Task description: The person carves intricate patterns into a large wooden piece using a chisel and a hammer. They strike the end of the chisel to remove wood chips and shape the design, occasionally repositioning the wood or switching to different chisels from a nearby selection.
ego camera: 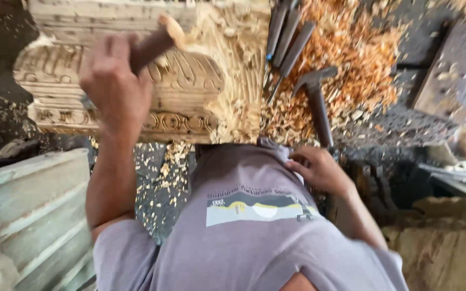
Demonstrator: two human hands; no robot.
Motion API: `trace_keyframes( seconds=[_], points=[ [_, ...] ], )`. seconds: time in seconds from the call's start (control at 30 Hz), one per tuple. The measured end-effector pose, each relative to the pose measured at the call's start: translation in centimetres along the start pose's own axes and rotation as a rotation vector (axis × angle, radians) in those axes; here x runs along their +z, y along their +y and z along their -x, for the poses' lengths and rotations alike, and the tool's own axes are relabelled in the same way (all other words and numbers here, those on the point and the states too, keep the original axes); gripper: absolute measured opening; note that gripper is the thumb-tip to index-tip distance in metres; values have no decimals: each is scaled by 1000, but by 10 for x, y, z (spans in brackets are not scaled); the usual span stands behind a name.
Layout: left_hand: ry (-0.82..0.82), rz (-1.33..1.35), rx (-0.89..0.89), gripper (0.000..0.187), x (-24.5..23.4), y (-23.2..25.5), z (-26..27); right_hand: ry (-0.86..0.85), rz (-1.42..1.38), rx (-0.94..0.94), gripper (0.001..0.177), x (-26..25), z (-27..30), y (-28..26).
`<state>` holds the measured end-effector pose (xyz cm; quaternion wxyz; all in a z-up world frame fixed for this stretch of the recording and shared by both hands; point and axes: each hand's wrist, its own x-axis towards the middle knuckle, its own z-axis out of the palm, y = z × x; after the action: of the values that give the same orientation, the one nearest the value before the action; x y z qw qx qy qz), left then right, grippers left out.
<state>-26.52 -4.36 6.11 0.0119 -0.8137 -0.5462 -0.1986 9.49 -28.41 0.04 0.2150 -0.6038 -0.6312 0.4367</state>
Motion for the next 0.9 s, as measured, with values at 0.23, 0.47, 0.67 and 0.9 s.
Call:
trace_keyframes(
  seconds=[0.23,0.47,0.67,0.9],
  points=[
    [-561,-36,257,13,8,124,-28,533,655,372,46,9,-16,69],
    [-970,510,850,27,1,223,4,395,301,508,43,-13,-23,76],
    [-352,647,931,43,95,225,-51,770,-442,528,32,-12,6,74],
    [-277,620,922,62,131,216,-70,1250,-739,-124,31,-64,91,67]
  ],
)
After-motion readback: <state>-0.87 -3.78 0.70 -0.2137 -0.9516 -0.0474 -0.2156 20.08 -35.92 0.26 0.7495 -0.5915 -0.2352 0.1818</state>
